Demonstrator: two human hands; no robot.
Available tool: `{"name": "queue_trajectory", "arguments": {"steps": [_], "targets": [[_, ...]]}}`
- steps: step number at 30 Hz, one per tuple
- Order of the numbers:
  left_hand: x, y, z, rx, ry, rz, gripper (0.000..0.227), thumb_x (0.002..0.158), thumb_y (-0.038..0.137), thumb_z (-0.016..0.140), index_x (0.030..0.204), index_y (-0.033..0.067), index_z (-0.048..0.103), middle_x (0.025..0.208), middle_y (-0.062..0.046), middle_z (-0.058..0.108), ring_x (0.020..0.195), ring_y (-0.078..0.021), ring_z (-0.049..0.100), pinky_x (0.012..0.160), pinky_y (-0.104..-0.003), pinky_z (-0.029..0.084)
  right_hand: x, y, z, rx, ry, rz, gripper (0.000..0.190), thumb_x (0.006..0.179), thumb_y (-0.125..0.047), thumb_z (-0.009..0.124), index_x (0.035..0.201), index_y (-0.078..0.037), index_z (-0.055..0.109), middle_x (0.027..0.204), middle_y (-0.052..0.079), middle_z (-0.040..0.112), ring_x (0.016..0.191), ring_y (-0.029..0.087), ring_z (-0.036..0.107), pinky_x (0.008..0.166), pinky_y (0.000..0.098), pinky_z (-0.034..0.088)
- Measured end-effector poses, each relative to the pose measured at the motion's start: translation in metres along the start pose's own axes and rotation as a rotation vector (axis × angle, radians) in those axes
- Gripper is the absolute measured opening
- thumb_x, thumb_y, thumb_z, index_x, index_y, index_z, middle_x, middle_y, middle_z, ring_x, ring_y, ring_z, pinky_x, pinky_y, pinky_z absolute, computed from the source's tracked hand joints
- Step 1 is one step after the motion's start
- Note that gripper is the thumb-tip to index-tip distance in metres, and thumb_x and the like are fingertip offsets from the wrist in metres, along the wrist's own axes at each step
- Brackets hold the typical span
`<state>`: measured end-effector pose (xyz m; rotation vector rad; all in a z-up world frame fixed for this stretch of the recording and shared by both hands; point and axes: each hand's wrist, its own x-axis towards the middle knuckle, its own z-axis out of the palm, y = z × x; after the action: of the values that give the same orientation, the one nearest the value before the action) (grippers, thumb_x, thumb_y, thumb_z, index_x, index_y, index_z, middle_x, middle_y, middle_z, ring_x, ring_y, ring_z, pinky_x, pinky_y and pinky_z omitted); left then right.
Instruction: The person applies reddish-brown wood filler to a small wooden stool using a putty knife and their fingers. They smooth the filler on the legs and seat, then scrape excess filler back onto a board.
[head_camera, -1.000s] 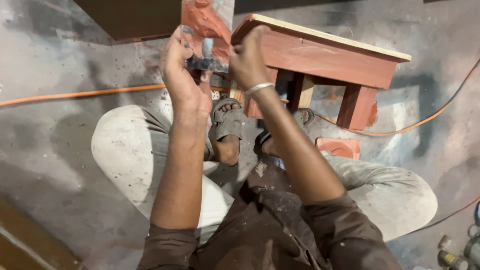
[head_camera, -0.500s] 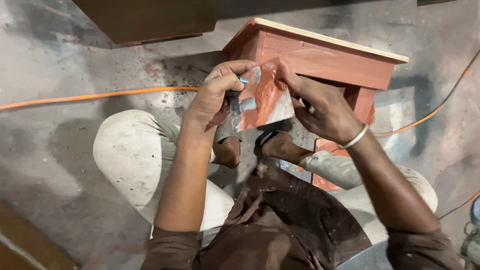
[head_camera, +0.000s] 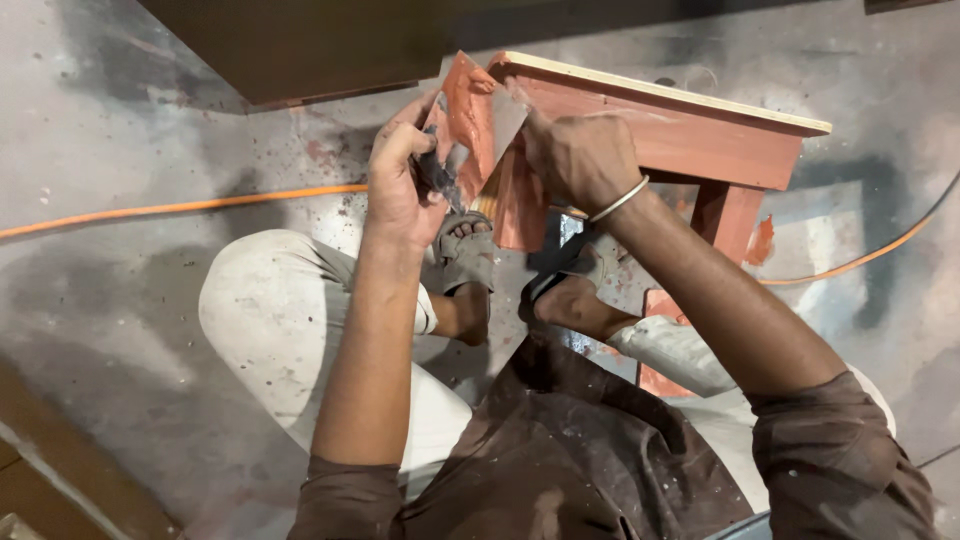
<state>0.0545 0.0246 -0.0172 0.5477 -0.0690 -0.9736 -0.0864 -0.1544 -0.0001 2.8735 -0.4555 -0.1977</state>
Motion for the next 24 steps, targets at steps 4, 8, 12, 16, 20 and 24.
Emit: {"name": "queue_trajectory", "arguments": {"steps": [4,8,12,16,20,24], "targets": [[0.001,-0.001,-0.002,0.066,-0.057,0.012,0.05,0.087,0.005,0.046,0.132,-0.0112,0.059,0.079,0.0,0.055,0.059,-0.0059,0.045,0.042,-0.021,0.033,0.003,0.012,-0.007,0.027,0.07,-0.026,0.06,0.107,-0.044,0.049,0.161,-0.027,0.031,0.055,0.004,0.06,0.037,0.018,0.048,0.037,0.0345,0.033],[0.001,-0.004,-0.005,0.12,-0.053,0.013,0.05,0.088,0.005,0.047,0.133,-0.0125,0.061,0.078,0.002,0.053,0.057,-0.0044,0.042,0.042,-0.02,0.032,-0.009,0.028,-0.016,0.03,-0.048,0.036,0.058,0.108,-0.043,0.046,0.162,-0.03,0.03,0.051,0.004,0.057,0.035,0.018,0.048,0.031,0.0334,0.034],[0.003,-0.008,-0.004,0.114,0.019,-0.037,0.055,0.084,0.004,0.044,0.134,-0.0136,0.059,0.087,-0.001,0.061,0.068,-0.0069,0.048,0.056,-0.022,0.04,-0.046,0.066,-0.008,0.081,-0.047,0.086,0.053,0.111,-0.035,0.048,0.163,-0.032,0.035,0.057,0.005,0.059,0.038,0.02,0.05,0.034,0.036,0.038],[0.001,-0.01,0.007,0.187,-0.07,-0.054,0.051,0.086,0.006,0.044,0.129,-0.0118,0.062,0.079,-0.001,0.059,0.056,-0.0054,0.048,0.048,-0.02,0.039,-0.097,0.113,0.014,-0.038,-0.079,0.141,0.065,0.105,-0.034,0.056,0.167,-0.032,0.037,0.06,0.007,0.064,0.044,0.025,0.058,0.042,0.0393,0.044],[-0.003,-0.019,0.029,0.224,-0.121,-0.112,0.052,0.086,0.005,0.046,0.132,-0.0101,0.064,0.081,0.0,0.059,0.057,-0.0043,0.049,0.046,-0.02,0.037,-0.148,0.162,0.042,0.019,-0.042,0.25,0.067,0.098,-0.035,0.06,0.162,-0.033,0.043,0.067,0.011,0.068,0.05,0.03,0.063,0.043,0.0446,0.048],[-0.004,-0.034,0.047,0.326,0.118,-0.287,0.042,0.077,0.0,0.04,0.113,-0.0108,0.059,0.08,-0.008,0.067,0.058,-0.0104,0.059,0.051,-0.021,0.047,-0.198,0.208,0.067,-0.052,-0.029,0.403,0.056,0.109,-0.032,0.056,0.165,-0.035,0.049,0.073,0.013,0.069,0.06,0.032,0.067,0.056,0.0448,0.052]]}}
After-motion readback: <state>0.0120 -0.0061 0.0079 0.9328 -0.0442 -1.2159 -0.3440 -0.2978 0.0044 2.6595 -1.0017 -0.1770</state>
